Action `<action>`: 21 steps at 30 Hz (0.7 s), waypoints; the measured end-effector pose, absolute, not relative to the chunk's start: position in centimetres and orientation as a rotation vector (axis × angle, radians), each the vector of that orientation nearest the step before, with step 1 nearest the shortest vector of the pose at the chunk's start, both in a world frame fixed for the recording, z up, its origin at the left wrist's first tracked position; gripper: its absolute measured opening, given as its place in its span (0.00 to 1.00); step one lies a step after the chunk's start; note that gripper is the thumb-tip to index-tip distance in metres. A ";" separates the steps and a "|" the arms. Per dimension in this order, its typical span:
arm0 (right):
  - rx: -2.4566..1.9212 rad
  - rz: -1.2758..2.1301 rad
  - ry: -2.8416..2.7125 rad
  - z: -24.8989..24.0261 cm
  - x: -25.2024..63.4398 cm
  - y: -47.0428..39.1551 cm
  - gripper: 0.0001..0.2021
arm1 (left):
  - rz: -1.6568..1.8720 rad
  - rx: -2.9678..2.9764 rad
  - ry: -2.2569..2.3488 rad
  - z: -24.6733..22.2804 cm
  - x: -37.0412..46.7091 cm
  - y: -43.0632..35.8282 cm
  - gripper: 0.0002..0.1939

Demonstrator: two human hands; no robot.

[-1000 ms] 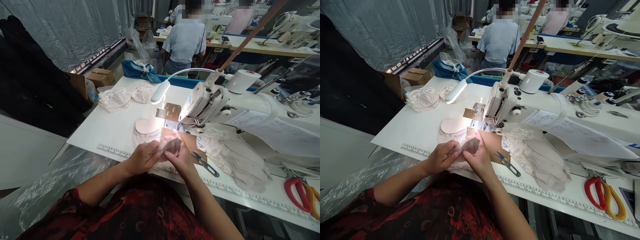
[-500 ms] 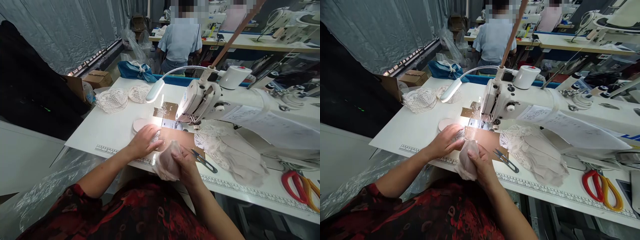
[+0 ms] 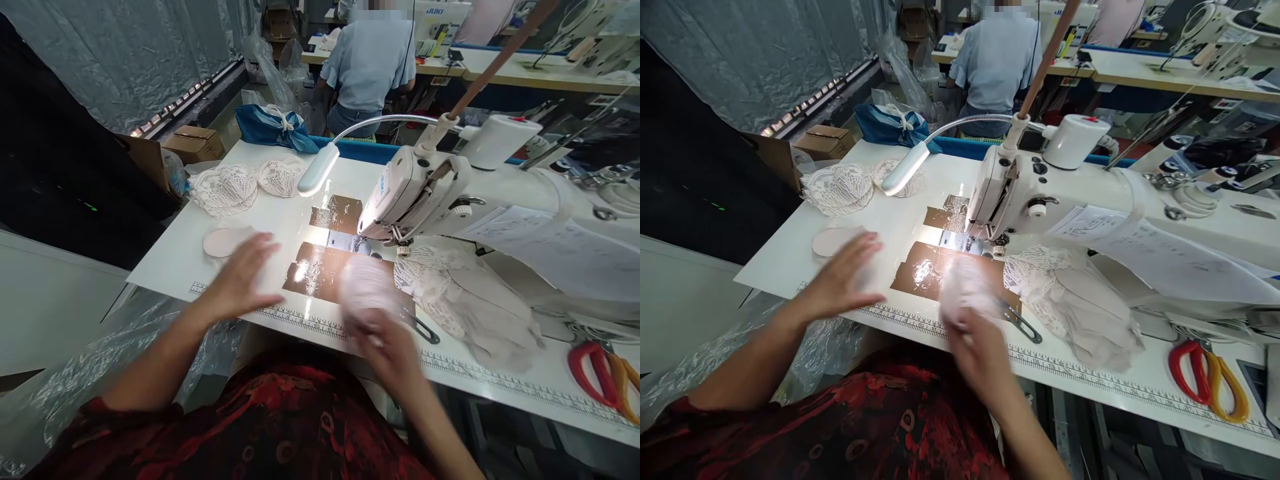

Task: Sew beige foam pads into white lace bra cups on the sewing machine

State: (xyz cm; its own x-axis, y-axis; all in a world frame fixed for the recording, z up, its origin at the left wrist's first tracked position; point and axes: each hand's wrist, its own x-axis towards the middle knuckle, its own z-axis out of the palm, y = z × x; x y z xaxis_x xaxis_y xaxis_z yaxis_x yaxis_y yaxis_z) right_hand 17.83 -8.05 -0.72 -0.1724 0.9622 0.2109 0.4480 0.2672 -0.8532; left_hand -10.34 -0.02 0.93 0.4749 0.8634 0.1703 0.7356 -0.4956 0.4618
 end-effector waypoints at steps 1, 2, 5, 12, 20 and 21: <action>-1.207 0.906 -1.879 -0.7 16.6 -7.8 0.05 | 0.491 2.367 1.083 1.4 -9.1 -0.7 0.41; -1.124 0.962 -1.966 -0.6 15.6 -7.6 0.04 | 0.400 2.299 0.848 1.7 -8.0 -1.3 0.39; -1.079 0.818 -1.941 0.4 14.9 -7.4 0.04 | 0.399 2.160 0.833 1.6 -6.8 -2.0 0.22; -1.323 0.565 -1.578 1.0 16.9 -6.8 0.05 | 0.649 1.538 0.904 0.1 -8.4 -2.2 0.20; -1.128 1.734 -1.035 -1.6 15.3 -6.1 0.15 | 0.542 1.114 0.341 -0.4 -6.2 -3.1 0.49; -1.102 1.761 -1.008 -1.8 15.3 -6.3 0.15 | 0.591 1.131 0.425 -0.5 -6.3 -2.9 0.47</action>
State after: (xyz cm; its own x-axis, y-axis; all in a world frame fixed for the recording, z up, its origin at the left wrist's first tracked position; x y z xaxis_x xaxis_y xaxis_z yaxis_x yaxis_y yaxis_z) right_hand 15.31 -6.29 -1.76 -0.2920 0.9125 -0.2864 -0.2157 -0.3546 -0.9098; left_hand -6.28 -2.92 -0.46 0.7725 0.6347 -0.0214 -0.2220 0.3015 0.9273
